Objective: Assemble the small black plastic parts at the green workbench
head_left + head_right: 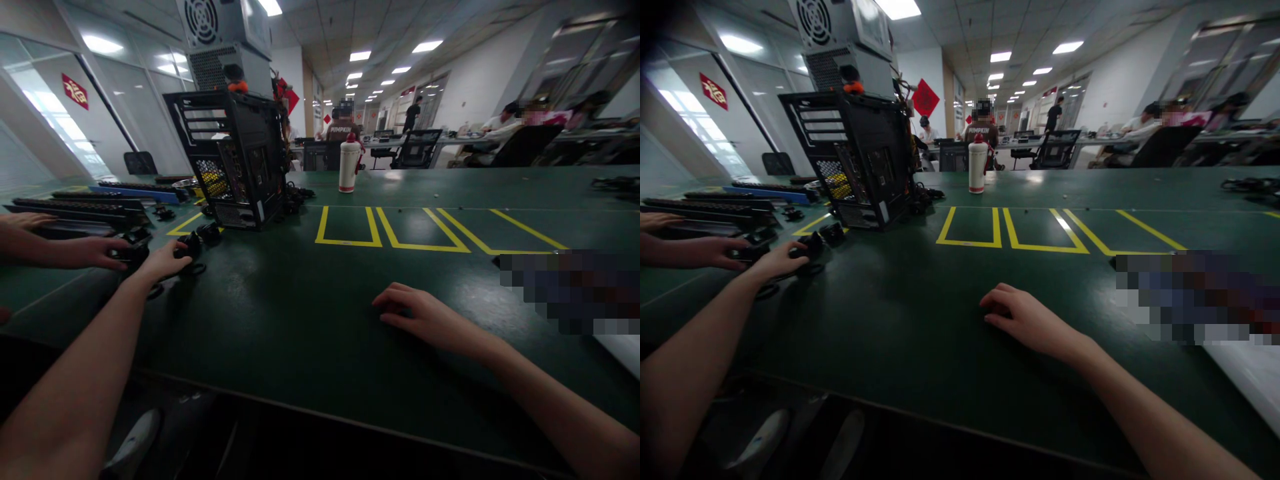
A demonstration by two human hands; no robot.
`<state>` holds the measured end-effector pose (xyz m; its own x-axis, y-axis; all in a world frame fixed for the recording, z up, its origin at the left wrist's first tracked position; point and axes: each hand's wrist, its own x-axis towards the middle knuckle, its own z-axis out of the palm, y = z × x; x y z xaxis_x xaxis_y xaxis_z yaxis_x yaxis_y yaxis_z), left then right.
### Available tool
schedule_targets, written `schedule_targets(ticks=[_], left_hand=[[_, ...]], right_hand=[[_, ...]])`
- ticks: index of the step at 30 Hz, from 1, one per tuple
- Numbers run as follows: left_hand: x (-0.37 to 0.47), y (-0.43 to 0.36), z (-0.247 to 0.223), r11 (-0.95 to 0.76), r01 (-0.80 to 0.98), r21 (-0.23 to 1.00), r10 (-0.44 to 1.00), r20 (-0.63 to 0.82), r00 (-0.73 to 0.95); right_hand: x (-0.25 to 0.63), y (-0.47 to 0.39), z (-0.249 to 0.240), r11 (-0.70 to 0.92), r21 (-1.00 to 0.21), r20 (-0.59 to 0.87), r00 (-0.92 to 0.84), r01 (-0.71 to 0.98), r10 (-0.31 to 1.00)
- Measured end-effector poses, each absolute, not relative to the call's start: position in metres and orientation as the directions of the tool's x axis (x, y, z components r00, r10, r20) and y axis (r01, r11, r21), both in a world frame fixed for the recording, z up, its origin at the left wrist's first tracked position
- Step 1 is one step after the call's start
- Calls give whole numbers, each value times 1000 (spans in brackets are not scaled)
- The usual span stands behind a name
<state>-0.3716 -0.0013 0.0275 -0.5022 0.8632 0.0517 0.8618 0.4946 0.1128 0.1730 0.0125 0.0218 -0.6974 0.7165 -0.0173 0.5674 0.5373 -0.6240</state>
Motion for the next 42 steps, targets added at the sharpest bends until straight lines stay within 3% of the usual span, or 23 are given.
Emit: schedule_targets(ticks=[8, 12, 16, 23, 28, 32, 35, 42], left_hand=[[-333, -20, 34, 329, 934, 140, 921, 171, -350], [-283, -16, 36, 122, 979, 166, 962, 224, -158], [-212, -9, 28, -184, 928, 324, 973, 192, 125], [-125, -7, 19, -418, 821, 389, 909, 176, 379], [-133, -6, 26, -399, 855, 330, 917, 133, 376], [-160, -8, 28, -350, 913, 210, 936, 105, 335], [-187, -7, 22, -266, 955, 128, 964, 64, 260], [-262, -3, -3, -45, 996, 81, 996, 82, 38]], right_hand=[[172, 13, 21, 549, -615, -19, -707, 566, 707], [171, 13, 22, 551, -607, -17, -702, 573, 712], [171, 12, 23, 551, -602, -19, -700, 577, 714], [171, 9, 25, 567, -583, -14, -705, 582, 709], [173, 9, 25, 586, -562, -7, -712, 583, 702], [174, 10, 24, 599, -550, 8, -714, 582, 700], [174, 10, 23, 605, -548, 14, -717, 577, 697], [173, 9, 23, 599, -556, 15, -714, 575, 700]])
